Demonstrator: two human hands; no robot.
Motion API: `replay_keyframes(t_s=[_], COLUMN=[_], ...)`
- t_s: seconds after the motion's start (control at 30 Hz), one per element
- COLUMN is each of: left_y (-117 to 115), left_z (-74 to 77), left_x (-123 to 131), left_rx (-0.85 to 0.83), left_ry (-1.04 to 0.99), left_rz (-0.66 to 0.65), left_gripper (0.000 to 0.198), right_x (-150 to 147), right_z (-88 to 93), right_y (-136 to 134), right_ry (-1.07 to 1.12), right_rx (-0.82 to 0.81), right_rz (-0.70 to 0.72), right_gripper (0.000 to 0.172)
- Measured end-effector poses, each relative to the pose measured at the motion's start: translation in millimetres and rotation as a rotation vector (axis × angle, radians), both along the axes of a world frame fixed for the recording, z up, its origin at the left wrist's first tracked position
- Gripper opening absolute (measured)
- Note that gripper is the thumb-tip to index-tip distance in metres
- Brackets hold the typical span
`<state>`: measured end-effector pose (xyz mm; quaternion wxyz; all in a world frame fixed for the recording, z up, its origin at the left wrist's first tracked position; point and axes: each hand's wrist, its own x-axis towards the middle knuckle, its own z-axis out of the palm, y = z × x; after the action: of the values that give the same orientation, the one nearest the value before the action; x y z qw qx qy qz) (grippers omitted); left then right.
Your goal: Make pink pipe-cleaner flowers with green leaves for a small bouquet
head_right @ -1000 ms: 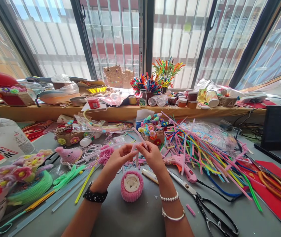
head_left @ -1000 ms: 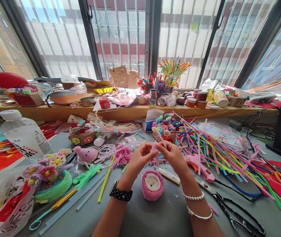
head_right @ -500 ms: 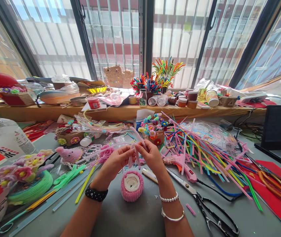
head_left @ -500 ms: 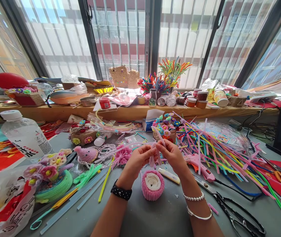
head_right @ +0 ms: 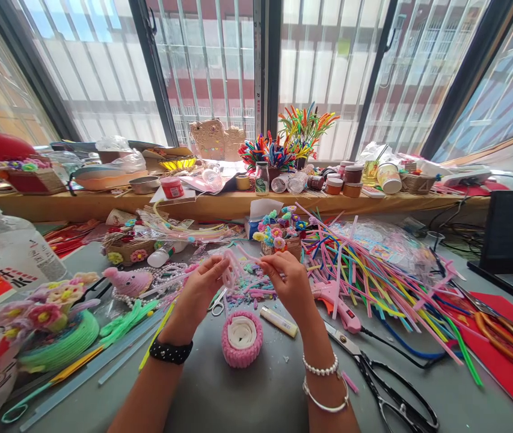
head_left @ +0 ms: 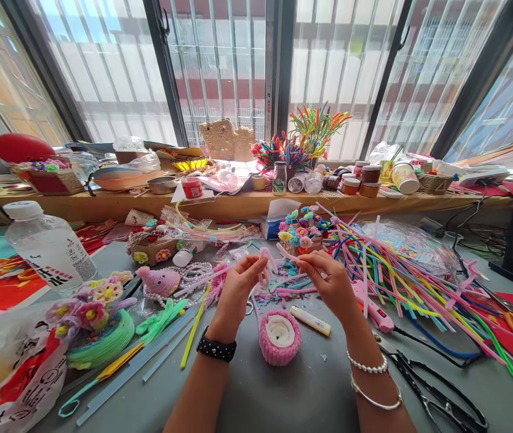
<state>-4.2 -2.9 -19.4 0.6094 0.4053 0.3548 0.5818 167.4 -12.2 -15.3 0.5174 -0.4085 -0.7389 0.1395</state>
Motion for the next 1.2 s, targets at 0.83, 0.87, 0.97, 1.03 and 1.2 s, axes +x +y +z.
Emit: replay_keyframes(t_s=[0.83,0.87,0.97,1.03,1.2], left_y=[-4.5,-4.2,-2.9,-2.2,-2.2], left_z=[3.6,3.2,1.3,0.1,-2.0], left_x=[3.4,3.4,3.5,3.8,5.4], left_rx=[0.160,0.168,0.203,0.224,0.270], left_ry=[0.201,0.215,0.265,0.294,0.363], left_rz=[-0.098,-0.085,-0.042,0.005,0.078], left_gripper=[0.022,0.022,0.020,0.020,0.021], right_x=[-6.7,-6.3,-5.5,-5.5,-5.8], right_z=[0.4,0.5,0.2,-0.7,-2.0], right_y=[-4.6,-4.6,-4.0,-3.4,-2.7], right_ry=[-0.163,-0.164,-0.202,-0.251,-0.316], right_rx=[-0.043,-0.036,-0.013,-0.010,0.010], right_rz=[0.037,0.031,-0.005,-0.034,-0.093], right_gripper=[0.016,0.016,0.016,0.017,0.018])
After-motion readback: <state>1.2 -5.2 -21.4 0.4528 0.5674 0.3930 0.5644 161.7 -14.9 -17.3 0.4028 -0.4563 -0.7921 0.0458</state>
